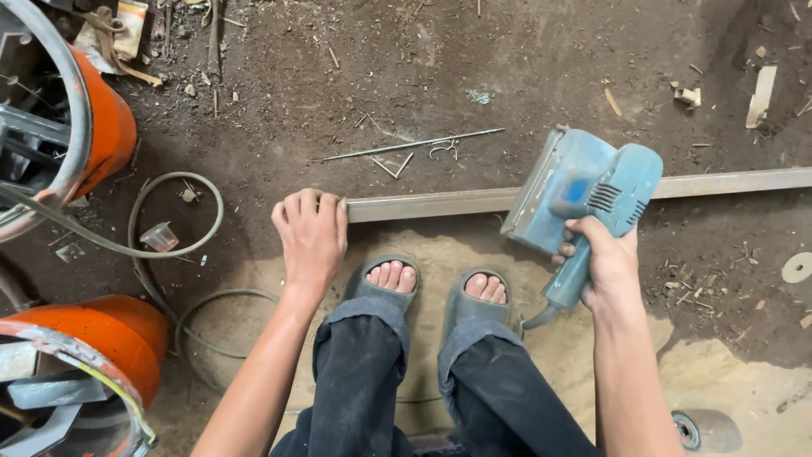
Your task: Using a power sander to smooth the surface of a long metal beam on a workshop floor.
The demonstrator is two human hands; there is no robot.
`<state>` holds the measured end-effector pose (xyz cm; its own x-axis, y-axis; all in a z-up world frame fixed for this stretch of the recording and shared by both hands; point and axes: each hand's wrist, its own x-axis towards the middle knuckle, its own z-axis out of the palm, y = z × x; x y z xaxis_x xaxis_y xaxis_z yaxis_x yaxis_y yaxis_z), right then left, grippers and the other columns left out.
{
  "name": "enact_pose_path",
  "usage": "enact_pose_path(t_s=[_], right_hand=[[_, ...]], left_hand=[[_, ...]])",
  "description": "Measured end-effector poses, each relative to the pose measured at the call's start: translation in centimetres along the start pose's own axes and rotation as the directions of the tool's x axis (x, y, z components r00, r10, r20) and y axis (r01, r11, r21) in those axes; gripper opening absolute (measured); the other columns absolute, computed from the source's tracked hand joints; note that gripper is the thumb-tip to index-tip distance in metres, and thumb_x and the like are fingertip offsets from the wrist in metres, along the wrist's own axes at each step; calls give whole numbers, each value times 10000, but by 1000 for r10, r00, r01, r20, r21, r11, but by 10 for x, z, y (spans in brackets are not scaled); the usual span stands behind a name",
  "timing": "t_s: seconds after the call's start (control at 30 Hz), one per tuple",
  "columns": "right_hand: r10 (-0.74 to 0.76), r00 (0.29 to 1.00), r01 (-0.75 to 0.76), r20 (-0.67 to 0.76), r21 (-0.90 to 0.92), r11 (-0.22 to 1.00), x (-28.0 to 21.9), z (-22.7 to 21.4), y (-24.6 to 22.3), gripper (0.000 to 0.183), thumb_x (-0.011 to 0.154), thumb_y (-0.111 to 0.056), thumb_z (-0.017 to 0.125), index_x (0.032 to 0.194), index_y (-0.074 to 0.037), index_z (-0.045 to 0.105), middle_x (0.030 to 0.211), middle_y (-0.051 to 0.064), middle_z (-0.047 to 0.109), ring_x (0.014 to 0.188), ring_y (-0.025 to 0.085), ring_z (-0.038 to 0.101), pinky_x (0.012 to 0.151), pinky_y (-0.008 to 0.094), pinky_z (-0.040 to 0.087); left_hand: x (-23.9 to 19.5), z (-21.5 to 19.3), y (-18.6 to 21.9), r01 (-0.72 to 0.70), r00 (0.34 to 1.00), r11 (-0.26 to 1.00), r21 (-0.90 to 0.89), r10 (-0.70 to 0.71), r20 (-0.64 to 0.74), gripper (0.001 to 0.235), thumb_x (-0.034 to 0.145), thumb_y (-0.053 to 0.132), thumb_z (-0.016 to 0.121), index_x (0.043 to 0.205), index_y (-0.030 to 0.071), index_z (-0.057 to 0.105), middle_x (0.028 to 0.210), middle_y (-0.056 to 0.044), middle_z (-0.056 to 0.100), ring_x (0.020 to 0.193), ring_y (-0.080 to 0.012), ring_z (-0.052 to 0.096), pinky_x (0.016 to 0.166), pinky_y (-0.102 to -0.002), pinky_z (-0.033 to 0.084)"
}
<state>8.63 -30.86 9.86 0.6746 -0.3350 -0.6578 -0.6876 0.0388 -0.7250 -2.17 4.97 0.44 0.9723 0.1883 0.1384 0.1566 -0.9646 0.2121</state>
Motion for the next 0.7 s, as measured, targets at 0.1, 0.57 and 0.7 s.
enact_pose_path(t_s=[0.1,0.57,0.7], right_hand=[[-64,997,67,45,-57,996,-8,17,-16,500,812,-4,698,1216,-153,444,739,110,560,526,126,548,460,352,511],[-529,808,548,258,1,837,-25,53,22,487,775,112,665,1167,-64,435,735,172,614,404,174,567,355,371,471],[-562,776,584,285,11,812,-30,57,16,458,794,125,645,1172,-33,441,687,166,600,409,189,572,359,370,479]], left_hand=[[3,7,11,-131,991,987,-97,129,-30,201,1036,319,643,1085,127,674,1063,-89,595,1116,-275,576,1049,-450,427],[0,14,15,-184,974,977,-105,195,114,405,1017,507,563,1250,180,616,1018,-37,607,1013,-222,590,1007,-404,415],[1,12,15,-207,968,974,-87,217,127,465,993,549,578,1257,168,606,1006,-35,595,987,-222,583,998,-406,418]])
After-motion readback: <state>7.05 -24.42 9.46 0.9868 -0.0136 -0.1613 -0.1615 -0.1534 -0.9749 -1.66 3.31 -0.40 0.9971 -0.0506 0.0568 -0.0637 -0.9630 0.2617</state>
